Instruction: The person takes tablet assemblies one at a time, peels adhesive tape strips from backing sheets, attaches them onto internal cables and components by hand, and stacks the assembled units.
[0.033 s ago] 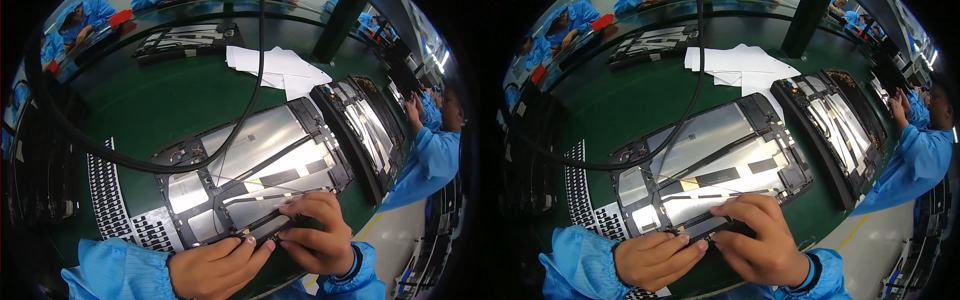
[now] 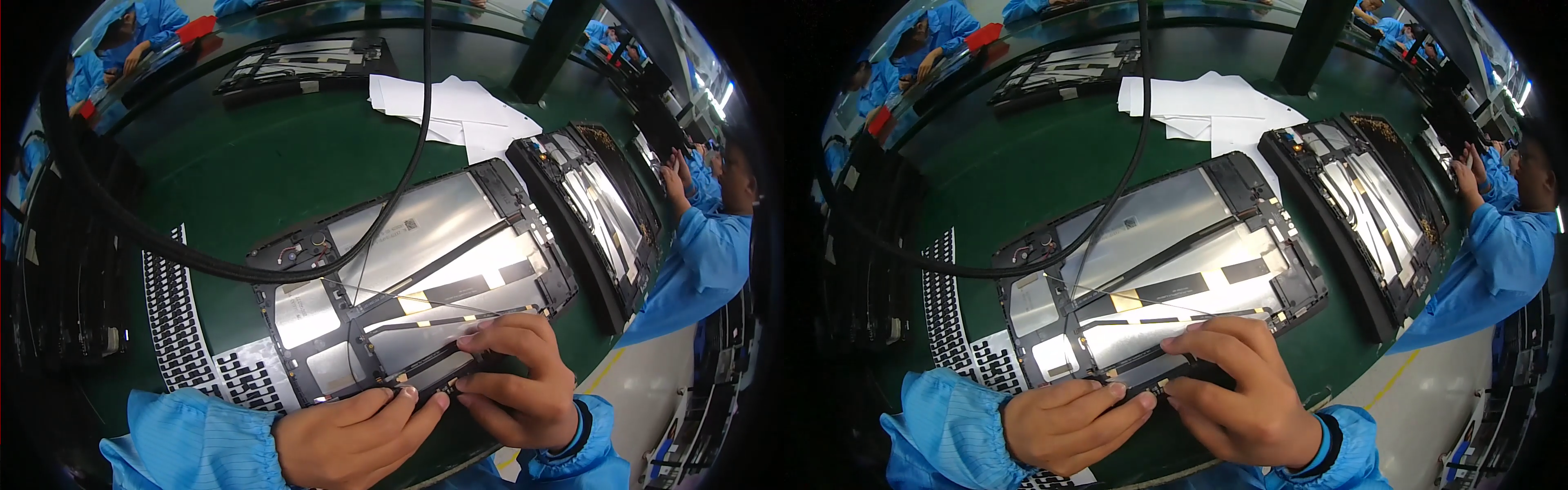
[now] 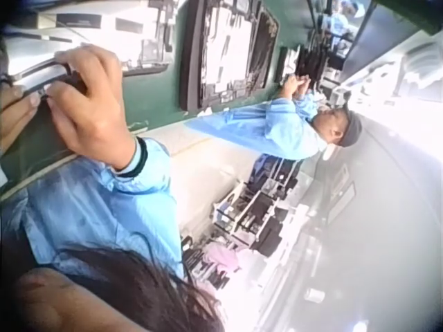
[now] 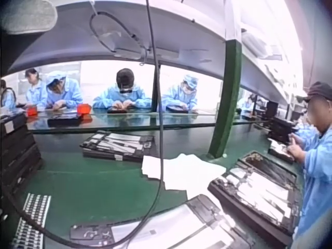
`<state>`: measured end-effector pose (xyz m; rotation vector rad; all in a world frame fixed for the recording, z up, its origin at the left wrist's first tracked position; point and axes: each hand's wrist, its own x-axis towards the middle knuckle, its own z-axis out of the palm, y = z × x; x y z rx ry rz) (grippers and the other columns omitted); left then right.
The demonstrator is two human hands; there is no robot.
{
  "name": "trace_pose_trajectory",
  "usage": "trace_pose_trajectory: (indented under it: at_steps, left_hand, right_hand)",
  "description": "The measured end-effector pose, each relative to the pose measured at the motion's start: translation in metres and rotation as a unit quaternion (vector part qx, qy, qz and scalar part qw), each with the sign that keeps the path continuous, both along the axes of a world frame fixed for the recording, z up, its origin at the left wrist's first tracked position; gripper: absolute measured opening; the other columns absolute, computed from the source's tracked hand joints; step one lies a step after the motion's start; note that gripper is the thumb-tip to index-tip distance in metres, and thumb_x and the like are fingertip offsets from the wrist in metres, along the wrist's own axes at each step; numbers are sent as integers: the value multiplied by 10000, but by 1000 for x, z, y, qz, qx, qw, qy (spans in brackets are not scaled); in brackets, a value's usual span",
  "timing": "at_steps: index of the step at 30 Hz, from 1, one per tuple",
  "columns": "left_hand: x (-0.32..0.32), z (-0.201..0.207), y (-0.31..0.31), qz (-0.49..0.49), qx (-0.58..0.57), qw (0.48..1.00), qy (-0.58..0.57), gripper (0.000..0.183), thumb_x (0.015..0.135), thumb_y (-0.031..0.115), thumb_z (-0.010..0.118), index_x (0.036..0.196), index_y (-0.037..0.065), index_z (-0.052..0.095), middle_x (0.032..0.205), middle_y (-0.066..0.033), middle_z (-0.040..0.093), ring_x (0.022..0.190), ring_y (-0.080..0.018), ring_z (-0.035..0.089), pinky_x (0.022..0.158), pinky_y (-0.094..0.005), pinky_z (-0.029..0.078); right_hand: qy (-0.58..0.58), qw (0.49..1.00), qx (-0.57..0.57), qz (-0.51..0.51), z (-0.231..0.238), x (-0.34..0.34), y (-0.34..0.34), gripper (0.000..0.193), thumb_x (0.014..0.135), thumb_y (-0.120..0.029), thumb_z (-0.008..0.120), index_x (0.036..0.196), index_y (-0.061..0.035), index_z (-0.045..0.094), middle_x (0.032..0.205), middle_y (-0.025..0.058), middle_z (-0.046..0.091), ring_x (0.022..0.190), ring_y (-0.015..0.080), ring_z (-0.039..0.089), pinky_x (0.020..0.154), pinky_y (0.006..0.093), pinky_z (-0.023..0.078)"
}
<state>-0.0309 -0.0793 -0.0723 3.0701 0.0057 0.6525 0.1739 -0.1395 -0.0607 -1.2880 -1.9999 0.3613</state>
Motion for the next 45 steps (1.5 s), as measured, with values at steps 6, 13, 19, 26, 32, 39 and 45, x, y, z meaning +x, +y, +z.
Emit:
trace_pose_trajectory:
  at_steps: [6,13,19,26,32,39,45]
  left_hand:
    - [-2,0,1,1,5,1000,-4,236,728,19,527,936,-1,637,1068,-84,566,916,-183,538,689,-226,451]
    - [-1,-2,-3,20,-6,1000,-7,231,729,10,529,932,9,641,1070,-75,569,935,-179,519,658,-221,436]
    - [-4,-1,-5,29,2,1000,0,220,735,13,534,925,18,645,1073,-69,570,941,-178,517,662,-218,436]
    - [-6,1,-7,39,4,999,-1,215,737,15,542,922,33,650,1070,-58,570,941,-174,518,668,-216,435]
    - [-3,-3,-5,32,-20,999,-10,214,723,15,552,916,17,644,1078,-71,565,936,-184,522,661,-219,439]
    - [-9,-11,3,-37,-93,993,-64,284,639,78,514,866,-73,595,997,-193,570,936,-293,554,746,-318,465]
    - [-7,-15,1,-28,-113,987,-115,266,595,57,555,820,-80,591,974,-195,574,919,-300,566,727,-320,488]
  right_hand:
    - [-30,997,68,-6,-5,-1,-1,205,512,-6,668,708,-15,606,862,97,576,790,264,520,671,352,422]
    - [-84,987,128,-41,-4,-8,-4,218,483,-12,641,698,-12,610,774,77,547,717,236,515,597,346,410]
    - [-66,991,116,-2,-7,-6,-1,238,485,-19,644,722,-12,621,739,77,539,687,226,516,571,336,407]
    - [-115,981,152,-20,-4,-12,-3,228,493,-72,632,711,-5,616,732,75,537,661,219,514,544,317,409]
    - [-192,969,155,8,-2,-10,-9,248,498,28,645,743,-2,614,724,82,527,631,219,485,516,320,383]
    - [-18,997,60,-35,-4,-3,-10,243,533,27,671,765,-38,640,752,77,567,670,222,526,561,300,414]
    - [-35,997,60,-20,-2,-2,-3,196,547,29,684,726,-21,624,724,63,548,649,211,506,557,279,406]
